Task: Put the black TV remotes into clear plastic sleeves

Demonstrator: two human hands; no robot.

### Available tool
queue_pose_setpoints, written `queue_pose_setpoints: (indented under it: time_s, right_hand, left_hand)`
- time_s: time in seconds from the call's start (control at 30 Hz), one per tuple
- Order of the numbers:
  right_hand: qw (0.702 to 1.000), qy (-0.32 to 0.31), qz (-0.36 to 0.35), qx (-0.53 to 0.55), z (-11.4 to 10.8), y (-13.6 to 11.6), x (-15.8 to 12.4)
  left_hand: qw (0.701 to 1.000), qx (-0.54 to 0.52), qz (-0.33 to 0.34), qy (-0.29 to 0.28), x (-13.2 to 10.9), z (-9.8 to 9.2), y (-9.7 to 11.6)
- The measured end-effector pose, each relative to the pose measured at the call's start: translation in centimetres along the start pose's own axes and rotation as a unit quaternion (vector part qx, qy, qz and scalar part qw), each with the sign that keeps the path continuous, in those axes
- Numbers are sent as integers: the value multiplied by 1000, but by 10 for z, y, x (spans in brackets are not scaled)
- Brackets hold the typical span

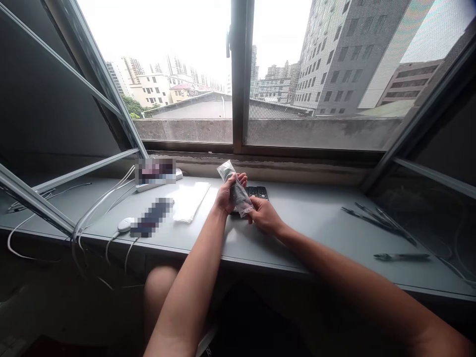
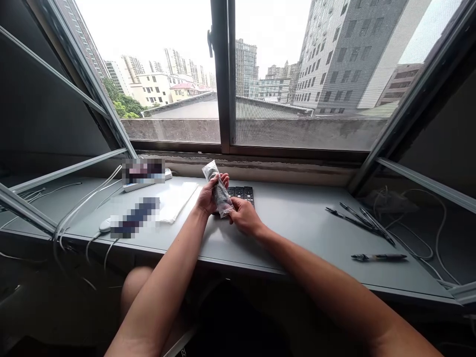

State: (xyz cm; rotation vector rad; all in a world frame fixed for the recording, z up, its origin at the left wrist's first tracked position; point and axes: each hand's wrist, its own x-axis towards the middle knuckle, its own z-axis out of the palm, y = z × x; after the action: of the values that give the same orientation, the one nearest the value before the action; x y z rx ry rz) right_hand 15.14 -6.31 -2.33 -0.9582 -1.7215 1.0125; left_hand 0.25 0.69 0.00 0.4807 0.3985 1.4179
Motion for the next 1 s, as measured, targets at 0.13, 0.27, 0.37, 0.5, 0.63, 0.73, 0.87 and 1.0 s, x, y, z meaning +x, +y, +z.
queue_pose_setpoints:
  time_s: [0.13, 0.27, 0.37, 0.5, 0.63, 0.73, 0.87, 1.0]
  right_hand:
    - [1000, -9, 5, -9, -3, -6, -2]
    - [999, -17, -3, -36, -5, -4, -3]
    - [999, -9, -2, -38, -5, -3, -3]
    - [999, -42, 12, -20, -5, -3, -3]
    - [997, -73, 6, -16, -5, -2, -3]
    - [996, -86, 9, 0, -5, -2, -2]
    - [995, -95, 30, 13, -5, -7, -2]
    - [996, -80, 31, 34, -5, -8, -1]
  left_hand:
    - [998, -46, 44, 25, 7, -10, 8]
    - [988, -93, 80, 98, 15, -19, 16]
    - [984, -112, 90, 110, 16, -18, 18]
    - [984, -114, 87, 106, 13, -12, 17]
    - [991, -91, 68, 67, 10, -7, 14]
    - [995, -73, 48, 42, 7, -5, 11]
    - [998, -55, 20, 25, 3, -2, 9]
    - [999, -34, 18, 10, 3, -5, 8]
